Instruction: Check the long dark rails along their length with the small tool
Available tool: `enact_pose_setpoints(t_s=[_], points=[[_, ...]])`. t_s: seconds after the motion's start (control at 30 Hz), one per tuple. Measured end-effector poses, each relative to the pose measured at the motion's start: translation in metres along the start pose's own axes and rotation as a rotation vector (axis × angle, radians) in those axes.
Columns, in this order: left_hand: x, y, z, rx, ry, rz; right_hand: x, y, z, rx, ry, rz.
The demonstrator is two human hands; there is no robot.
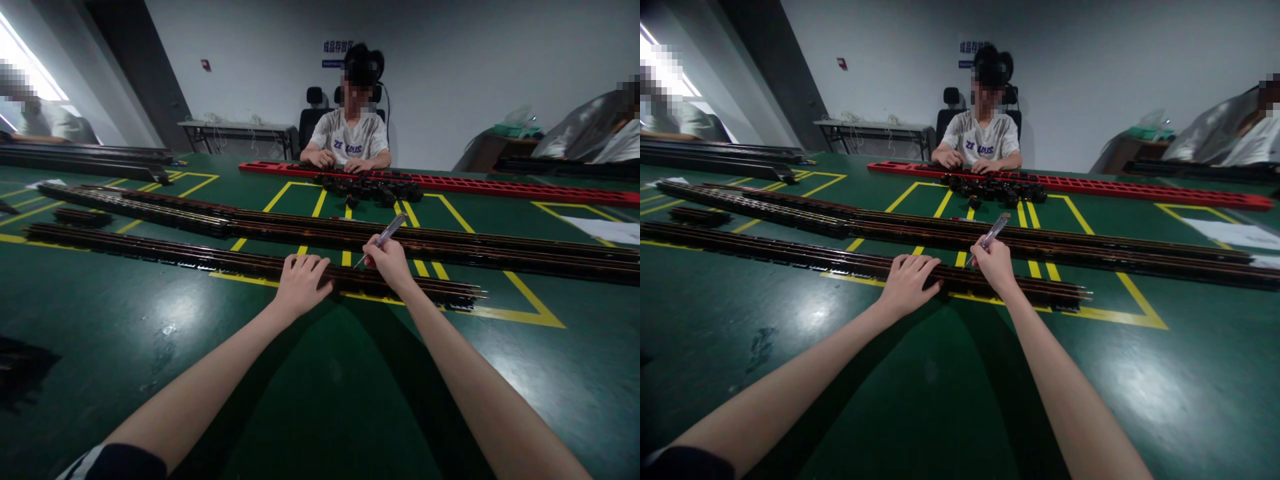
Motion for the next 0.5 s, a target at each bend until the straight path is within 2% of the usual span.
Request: enact_pose_setpoints(t_s=[0.5], points=[[0.000,-0.001,-0.002,-0.020,0.057,0.021,-0.009,-0.013,-0.004,0.040,-0.048,-0.032]])
Point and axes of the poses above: each hand's wrist, its own z-axis towards the middle knuckle, its own x-axis out of the back of the hand, y = z × x, the point moved 9 cm from there along z, towards the middle knuckle, and after that the axes turned 12 degrees about -z, right-handed, at the moved point
